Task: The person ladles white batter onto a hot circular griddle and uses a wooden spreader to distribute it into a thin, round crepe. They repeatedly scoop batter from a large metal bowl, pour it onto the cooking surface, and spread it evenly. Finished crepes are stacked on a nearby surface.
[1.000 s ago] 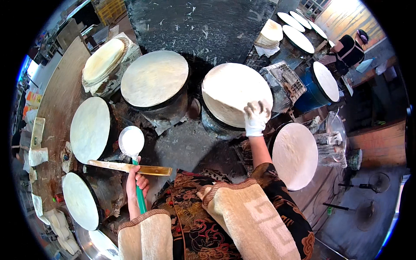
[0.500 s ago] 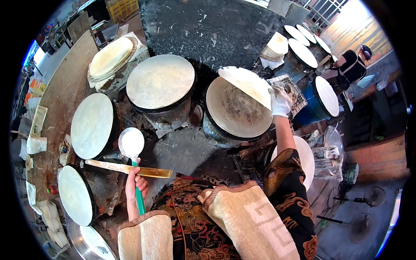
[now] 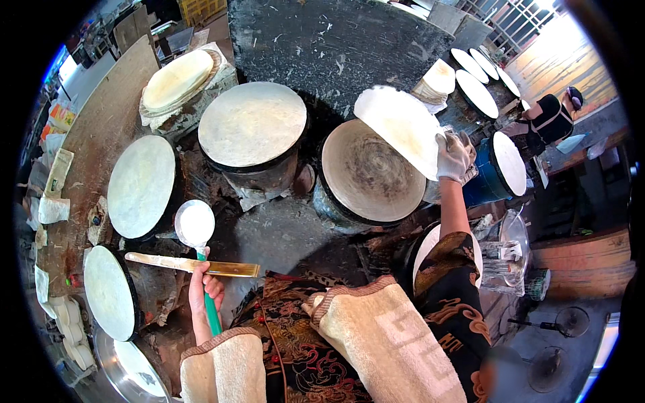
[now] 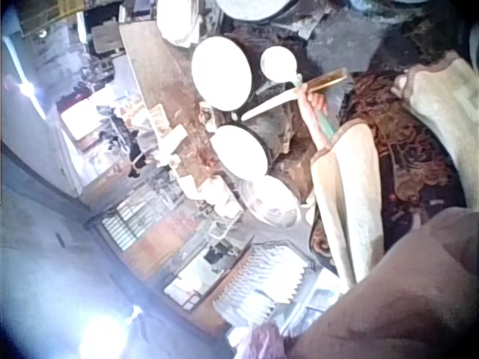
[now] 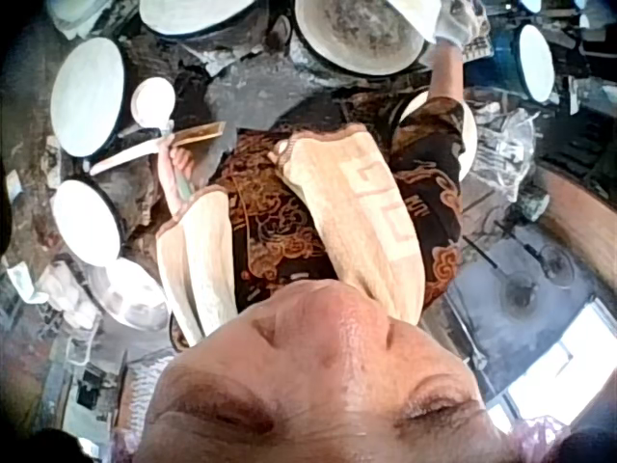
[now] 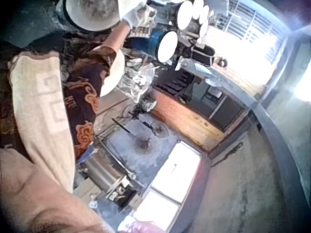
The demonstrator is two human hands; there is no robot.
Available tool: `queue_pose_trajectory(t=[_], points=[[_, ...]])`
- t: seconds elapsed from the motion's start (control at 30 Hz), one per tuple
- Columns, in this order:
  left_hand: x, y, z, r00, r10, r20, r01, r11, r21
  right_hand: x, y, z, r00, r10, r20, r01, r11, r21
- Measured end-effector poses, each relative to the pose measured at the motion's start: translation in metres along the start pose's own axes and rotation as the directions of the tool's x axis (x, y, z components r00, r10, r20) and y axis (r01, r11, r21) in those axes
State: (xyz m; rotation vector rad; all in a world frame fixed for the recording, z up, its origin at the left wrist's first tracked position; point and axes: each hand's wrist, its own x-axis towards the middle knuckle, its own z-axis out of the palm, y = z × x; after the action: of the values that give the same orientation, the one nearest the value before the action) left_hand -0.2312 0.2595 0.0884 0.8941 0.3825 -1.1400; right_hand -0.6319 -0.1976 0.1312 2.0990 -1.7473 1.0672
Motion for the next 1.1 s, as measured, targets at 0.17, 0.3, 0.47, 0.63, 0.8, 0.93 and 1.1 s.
queue_pose_trajectory(t=[0.17, 0.3, 0.47, 0.63, 0.8, 0.93, 1.1], points=[[0.0, -0.001, 0.005, 1.0, -0.01, -0.003, 0.011, 1.0, 0.014, 0.035, 0.003, -0.016, 0.997, -0.078, -0.015, 0.071, 0.959, -0.274], [-0.005, -0.003, 0.013, 0.998, 0.002, 0.069, -0.006, 0.998, 0.066, 0.06, 0.001, -0.023, 0.999, -0.031, 0.027, 0.038, 0.943, -0.329], [-0.008, -0.005, 0.01, 1.0, 0.013, 0.028, -0.015, 0.997, 0.076, 0.089, -0.015, -0.037, 0.989, -0.147, -0.036, 0.121, 0.914, -0.386], [-0.011, 0.001, -0.009, 0.999, 0.017, 0.032, -0.018, 0.999, 0.045, 0.123, -0.094, -0.071, 0.914, -0.321, 0.246, 0.386, 0.875, -0.292], [-0.022, 0.012, -0.018, 0.996, 0.012, 0.086, -0.016, 0.999, 0.038, 0.114, -0.156, -0.071, 0.805, -0.395, 0.443, 0.513, 0.838, -0.185], [-0.023, 0.029, -0.037, 0.993, 0.033, 0.113, -0.035, 0.999, 0.014, 0.096, -0.242, -0.074, 0.712, -0.427, 0.558, 0.562, 0.822, -0.088], [-0.037, 0.049, -0.07, 0.99, 0.117, 0.082, -0.118, 0.993, 0.008, 0.069, -0.345, -0.041, 0.622, -0.608, 0.494, 0.665, 0.743, 0.077]])
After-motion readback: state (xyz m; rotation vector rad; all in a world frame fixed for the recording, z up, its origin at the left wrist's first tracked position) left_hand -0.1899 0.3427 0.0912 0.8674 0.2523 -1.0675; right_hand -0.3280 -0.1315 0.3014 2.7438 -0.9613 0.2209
